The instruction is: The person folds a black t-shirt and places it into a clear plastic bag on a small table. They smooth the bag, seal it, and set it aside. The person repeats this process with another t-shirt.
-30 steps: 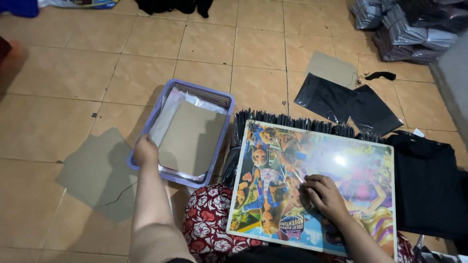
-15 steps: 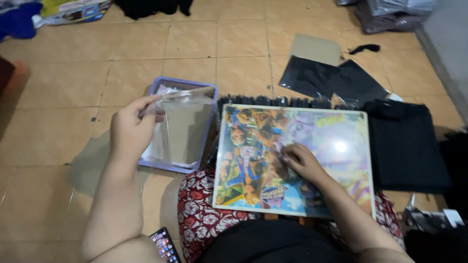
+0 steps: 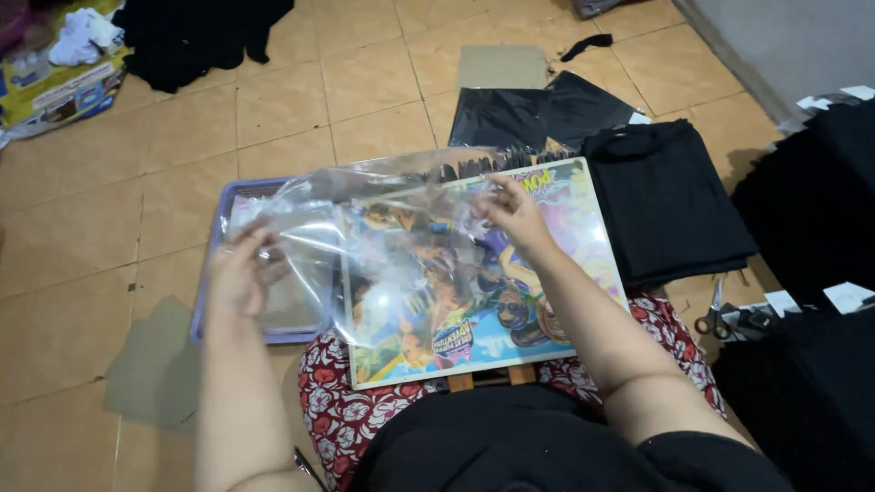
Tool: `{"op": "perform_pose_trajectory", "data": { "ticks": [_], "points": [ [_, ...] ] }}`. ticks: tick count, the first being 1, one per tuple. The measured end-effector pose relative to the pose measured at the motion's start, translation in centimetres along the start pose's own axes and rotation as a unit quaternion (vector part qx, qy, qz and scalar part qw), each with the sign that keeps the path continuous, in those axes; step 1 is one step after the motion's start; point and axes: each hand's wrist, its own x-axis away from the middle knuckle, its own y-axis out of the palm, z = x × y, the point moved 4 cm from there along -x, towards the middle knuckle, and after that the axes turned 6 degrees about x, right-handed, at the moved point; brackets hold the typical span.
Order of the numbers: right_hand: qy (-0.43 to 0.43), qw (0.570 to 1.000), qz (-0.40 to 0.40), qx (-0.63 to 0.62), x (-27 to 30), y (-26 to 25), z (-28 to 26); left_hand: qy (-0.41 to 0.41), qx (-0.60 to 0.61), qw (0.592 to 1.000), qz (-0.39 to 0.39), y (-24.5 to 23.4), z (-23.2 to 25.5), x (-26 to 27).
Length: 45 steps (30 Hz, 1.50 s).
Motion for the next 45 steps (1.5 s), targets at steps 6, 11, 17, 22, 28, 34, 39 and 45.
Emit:
{"op": "perform_pose_trajectory", "data": {
  "ticks": [6,11,17,22,28,34,39,45],
  "points": [
    [0.12,0.979,0.065,0.154,-1.2,-3.7,3.1,-0.108,-0.214,0.969,0.065,2.1,-9.7,3.9],
    [0.136,0.96,0.075,0.231,0.2,-2.9,0.5,0.129,-0.516,0.839,0.117,3.6,-11.6,4.7],
    [0.166,0.959,0.126,0.193,-0.4,-3.4,1.6,0.465,-0.577,0.612,-0.275,7.5,-16.9,9.1],
    [0.195,0.958,0.198,0.069,-0.4,-6.7,3.2,0.268,-0.658,0.593,-0.379,8.6,-17.5,9.7],
    [0.224,0.956,0.188,0.038,3.6,-4.9,2.1,0.1,-0.718,0.639,-0.255,10.6,-18.2,8.6],
    [0.287,0.954,0.076,0.035,8.0,0.9,4.5,0.113,-0.412,0.897,-0.112,11.1,-19.5,7.4],
    [0.236,0.967,0.023,0.089,7.7,1.7,6.6,0.125,-0.603,0.779,-0.119,10.8,-20.2,5.7],
    [0.215,0.94,-0.038,0.261,7.6,1.5,3.8,0.156,-0.681,0.679,-0.226,12.7,-22.1,4.6]
  ]
}}
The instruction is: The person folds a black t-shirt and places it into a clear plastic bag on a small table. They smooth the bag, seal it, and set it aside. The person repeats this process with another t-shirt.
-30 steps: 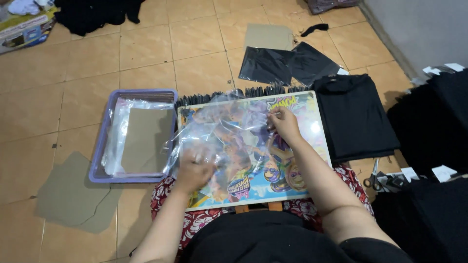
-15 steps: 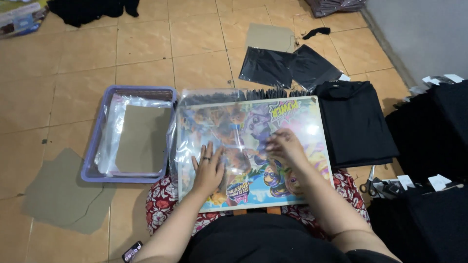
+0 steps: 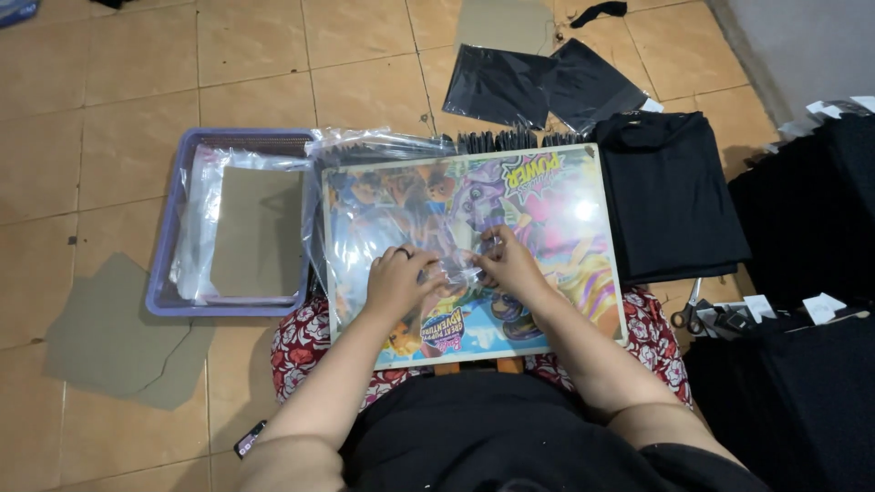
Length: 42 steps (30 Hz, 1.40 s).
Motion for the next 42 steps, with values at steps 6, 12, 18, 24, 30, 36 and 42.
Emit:
{"op": "perform_pose_trajectory", "data": {
  "ticks": [6,12,18,24,30,36,42],
  "points": [
    [0.01,0.995,0.039,0.09,0.5,-1.5,-0.9,-0.077,0.165,0.983,-0.012,-2.9,0.7,-1.1],
    [-0.007,0.996,0.036,0.081,0.0,-1.6,-0.5,-0.194,0.204,0.959,-0.016,-4.1,-0.3,-0.5],
    [-0.043,0.982,0.148,0.112,6.7,-8.2,-5.3,-0.125,0.116,0.983,-0.064,-7.5,3.3,1.9],
    [0.032,0.857,0.495,-0.14,8.1,-22.3,16.5,-0.143,0.103,0.979,-0.099,-11.2,5.7,4.1],
    [0.21,0.807,0.433,-0.342,8.8,-22.9,21.2,-0.194,0.08,0.953,-0.221,-11.3,6.6,3.1],
    [0.174,0.864,0.456,-0.12,4.8,-29.1,30.2,-0.072,0.075,0.975,-0.197,-10.0,8.3,3.6],
    [0.032,0.831,0.427,-0.356,3.4,-27.6,22.8,-0.053,0.064,0.976,-0.201,-7.9,7.3,3.4]
  ]
}}
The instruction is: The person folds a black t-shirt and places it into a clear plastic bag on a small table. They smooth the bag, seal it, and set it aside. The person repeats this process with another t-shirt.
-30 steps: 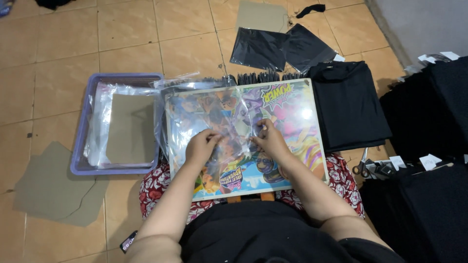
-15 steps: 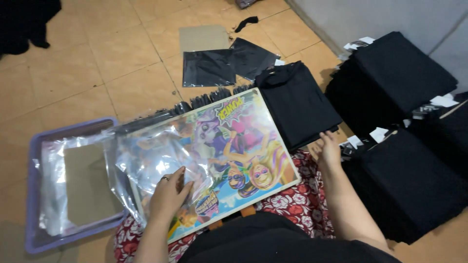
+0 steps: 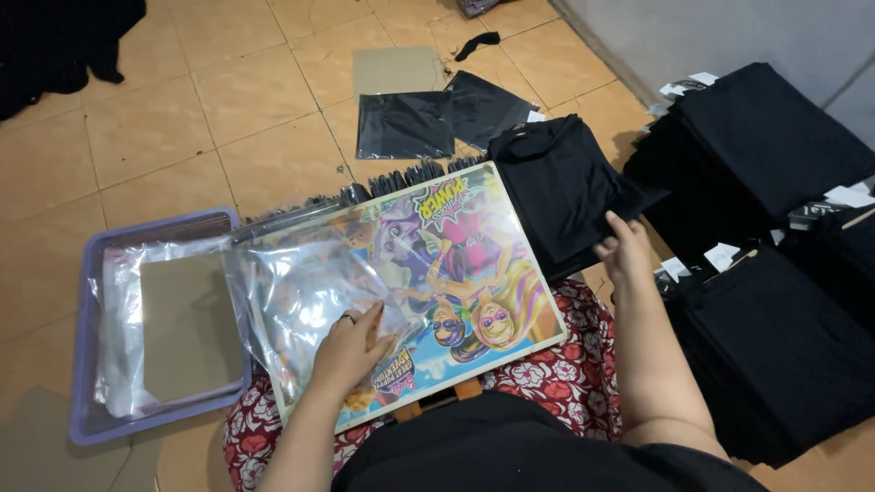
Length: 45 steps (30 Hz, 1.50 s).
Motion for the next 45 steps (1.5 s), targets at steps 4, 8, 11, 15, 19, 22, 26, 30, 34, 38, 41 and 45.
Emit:
{"op": "perform_pose_trajectory", "data": {
  "ticks": [4,8,11,15,19,22,26,30,34,38,41,45],
  "points": [
    [0.097,0.988,-0.044,-0.111,6.6,5.1,-6.4,0.016,-0.008,1.0,0.005,0.4,0.4,-0.2],
    [0.051,0.994,0.012,-0.101,3.8,4.1,-5.3,0.036,0.002,0.999,-0.003,0.2,0.8,0.3],
    [-0.046,0.993,0.012,-0.107,4.5,3.3,-7.1,0.042,0.054,0.998,0.006,-0.3,0.8,0.8],
    [-0.106,0.984,-0.044,-0.137,11.1,6.2,-12.2,0.044,0.128,0.99,0.049,-0.1,-0.4,0.0],
    [-0.069,0.983,-0.095,-0.145,16.4,10.3,-13.5,0.052,0.226,0.964,0.128,-2.5,1.6,1.1],
    [-0.038,0.982,-0.129,-0.129,18.5,12.1,-9.2,0.109,0.328,0.896,0.279,-4.6,1.2,1.3],
    [0.053,0.983,-0.173,0.03,20.0,12.3,0.5,0.137,0.376,0.812,0.425,-4.7,-1.9,0.5],
    [0.208,0.954,-0.215,0.012,25.7,12.3,3.4,0.284,0.251,0.802,0.463,-3.4,1.0,0.7],
    [0.248,0.943,-0.219,0.046,26.4,11.0,2.8,0.435,0.091,0.859,0.255,3.3,4.5,-1.8],
    [0.271,0.929,-0.229,0.103,27.2,10.3,1.2,0.371,-0.126,0.915,0.094,7.1,3.6,-5.7],
    [0.265,0.92,-0.238,0.161,26.1,9.0,2.1,0.342,-0.182,0.909,0.151,4.9,1.9,-9.0],
    [0.253,0.876,-0.274,0.305,24.5,7.5,1.9,0.217,-0.17,0.928,0.252,-1.4,-1.2,-11.7]
  ]
}}
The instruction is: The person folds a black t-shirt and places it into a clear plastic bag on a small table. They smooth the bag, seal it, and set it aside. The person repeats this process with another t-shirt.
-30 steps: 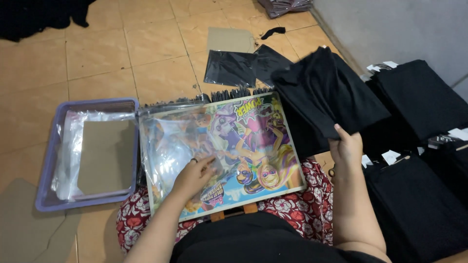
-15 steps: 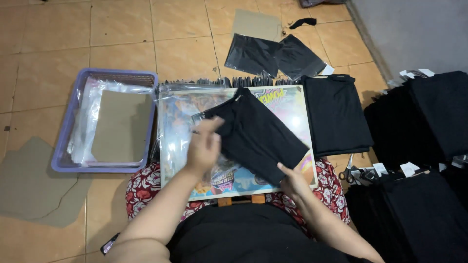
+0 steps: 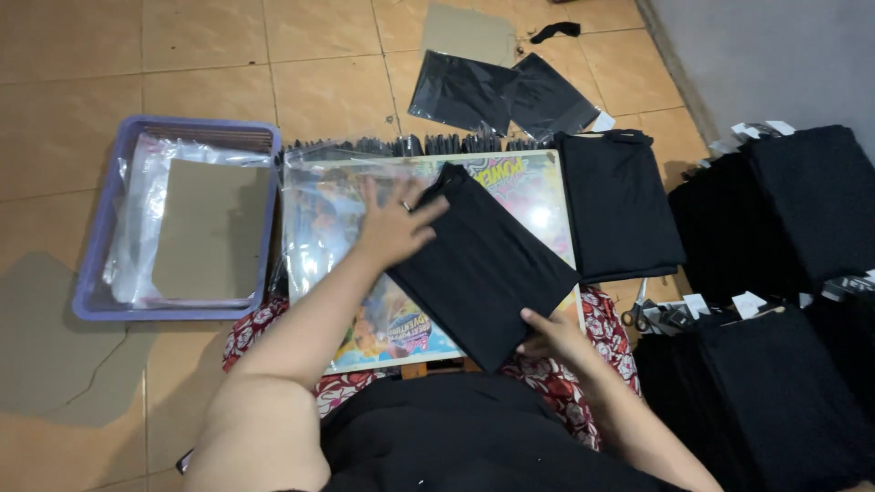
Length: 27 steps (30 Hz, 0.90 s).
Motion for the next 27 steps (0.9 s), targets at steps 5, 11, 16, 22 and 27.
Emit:
{"op": "perform_pose_trajectory", "data": {
  "ticks": [5,11,16,22,27],
  "points": [
    [-0.014,0.851,0.031,0.524,9.4,-1.1,-12.5,-0.125,0.011,0.983,0.131,-4.9,-2.6,1.7],
    [-0.222,0.842,0.112,0.479,3.2,1.4,-18.6,-0.354,0.571,0.734,0.098,-7.8,0.4,8.8],
    [-0.328,0.829,0.142,0.43,-7.5,6.8,-21.2,-0.428,0.829,0.352,0.079,-0.8,2.2,10.9],
    [-0.208,0.827,0.171,0.493,-7.6,8.0,-22.0,-0.468,0.811,0.336,0.101,2.6,1.2,10.7],
    [-0.266,0.813,0.142,0.498,-5.3,8.5,-22.1,-0.477,0.787,0.385,0.066,-1.4,4.0,9.1]
  ]
}}
